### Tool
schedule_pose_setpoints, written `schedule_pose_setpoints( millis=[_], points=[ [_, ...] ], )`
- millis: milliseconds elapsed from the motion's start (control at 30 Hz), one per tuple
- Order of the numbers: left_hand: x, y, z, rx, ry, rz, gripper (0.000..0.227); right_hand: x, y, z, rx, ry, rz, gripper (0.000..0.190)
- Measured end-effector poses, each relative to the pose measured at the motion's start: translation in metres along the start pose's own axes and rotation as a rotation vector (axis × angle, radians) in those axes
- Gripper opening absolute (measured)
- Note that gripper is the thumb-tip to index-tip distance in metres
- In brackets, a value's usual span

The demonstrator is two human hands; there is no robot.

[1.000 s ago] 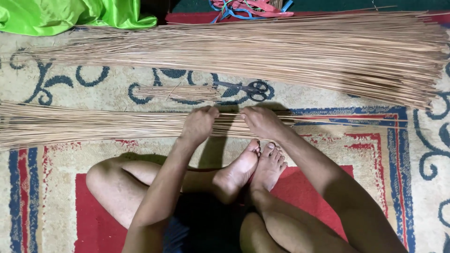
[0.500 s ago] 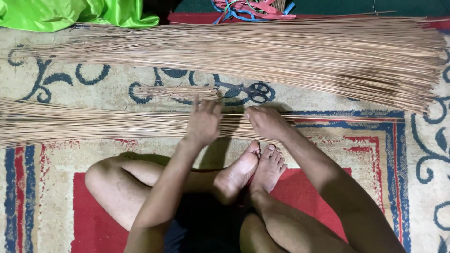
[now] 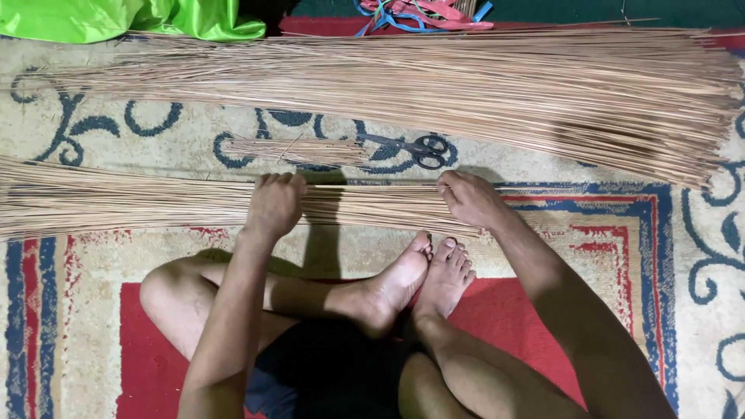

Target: Sorting, aligning, and trimming bundles of thin wooden sticks using scissors while sitting on the floor.

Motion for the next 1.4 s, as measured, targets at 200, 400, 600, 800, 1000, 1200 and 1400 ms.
schedule_pose_setpoints(
  millis=[200, 400, 600, 800, 1000, 1200, 1400],
  points=[
    [0.073, -0.014, -0.027, -0.153, 0.01, -0.048, 0.028, -0.04, -0.008, 0.003, 0.087, 0.017, -0.093, 0.012],
    [0.159, -0.028, 0.012, 0.007, 0.168, 0.159, 0.027, -0.08, -0.014, 0.025, 0.087, -0.058, -0.128, 0.011],
    [0.083, -0.013, 0.032, -0.212, 0.156, -0.015, 0.026, -0.068, 0.009, -0.035, 0.096, -0.119, -0.092, 0.016],
    [0.066, -0.024, 0.025, -0.175, 0.23, 0.074, 0.021, -0.006, 0.045, -0.068, -0.001, -0.248, 0.058, 0.02],
    [0.077, -0.044, 0.037, -0.249, 0.236, 0.078, 0.025, 0.04, 0.054, -0.069, -0.022, -0.241, 0.22, 0.018],
    [0.094, -0.022, 0.022, -0.155, 0.402, 0.119, 0.022, 0.063, 0.068, -0.037, 0.013, -0.147, 0.307, 0.021],
    [0.085, 0.0, 0.034, 0.197, 0.135, 0.297, 0.009, 0.049, 0.082, -0.009, 0.222, -0.005, 0.06, 0.013]
  ],
)
Point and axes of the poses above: each hand's wrist, its own y-axis away from the middle knuckle, its own z-axis out of the palm, x = y × z, the point moved 10 cm from there along -y, towards the middle knuckle, and after that the axes turned 9 degrees about y, right-handed, at the moved point
